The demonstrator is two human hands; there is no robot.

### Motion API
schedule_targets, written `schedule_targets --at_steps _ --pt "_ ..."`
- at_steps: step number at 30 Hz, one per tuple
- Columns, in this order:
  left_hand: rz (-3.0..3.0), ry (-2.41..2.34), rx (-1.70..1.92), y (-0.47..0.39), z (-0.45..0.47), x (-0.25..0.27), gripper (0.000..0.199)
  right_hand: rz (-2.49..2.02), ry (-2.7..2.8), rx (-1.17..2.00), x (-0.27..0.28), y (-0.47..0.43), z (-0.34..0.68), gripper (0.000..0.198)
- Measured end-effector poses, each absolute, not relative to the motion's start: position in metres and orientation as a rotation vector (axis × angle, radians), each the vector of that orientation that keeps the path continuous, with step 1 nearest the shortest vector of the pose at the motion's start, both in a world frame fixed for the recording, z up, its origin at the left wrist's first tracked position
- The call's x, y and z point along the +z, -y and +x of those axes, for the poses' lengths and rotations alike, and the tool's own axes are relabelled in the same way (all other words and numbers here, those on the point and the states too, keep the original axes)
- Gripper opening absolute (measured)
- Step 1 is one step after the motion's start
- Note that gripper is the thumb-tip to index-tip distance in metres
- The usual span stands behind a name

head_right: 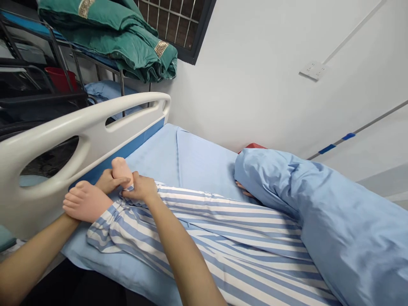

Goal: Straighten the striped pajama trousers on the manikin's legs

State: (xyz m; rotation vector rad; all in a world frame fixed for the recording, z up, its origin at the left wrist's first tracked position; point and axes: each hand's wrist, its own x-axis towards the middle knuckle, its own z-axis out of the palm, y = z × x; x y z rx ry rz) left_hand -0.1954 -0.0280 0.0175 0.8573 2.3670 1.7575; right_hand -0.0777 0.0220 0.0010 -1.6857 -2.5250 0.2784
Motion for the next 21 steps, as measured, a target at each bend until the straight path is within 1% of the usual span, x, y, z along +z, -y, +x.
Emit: schedule_targets --at_steps 2,8,13,15,17,20,21 --pt "0.860 -2.424 1.721 0.029 -0.196 0.018 0.035 -1.693 2.524 0.274 0.002 -0.022 -0.078 0.064" --pt "0.927 -2.750 1.346 0.030 -0.198 0.013 0.038 -1.699 2.518 0.265 0.006 -0.019 -0.080 0.062" --pt "1.106 -2.736 1.294 0.031 -0.195 0.005 0.038 -1.684 2.501 0.304 0.006 -0.019 -0.079 0.065" --pt "1.061 -2.656 1.318 0.033 -0.196 0.006 0.036 -1.679 2.495 0.336 0.007 -0.020 -0.080 0.067" --pt "0.971 -2.424 1.375 0.039 -0.204 0.006 0.034 -1.677 2.492 0.347 0.011 -0.019 -0.082 0.068" --pt "0.910 -1.950 1.375 0.057 -0.229 -0.003 0.036 -1.651 2.433 0.201 0.023 -0.006 -0.086 0.077" --pt "0.917 -1.827 1.354 0.064 -0.239 -0.008 0.039 -1.612 2.404 0.134 0.028 0.003 -0.087 0.077"
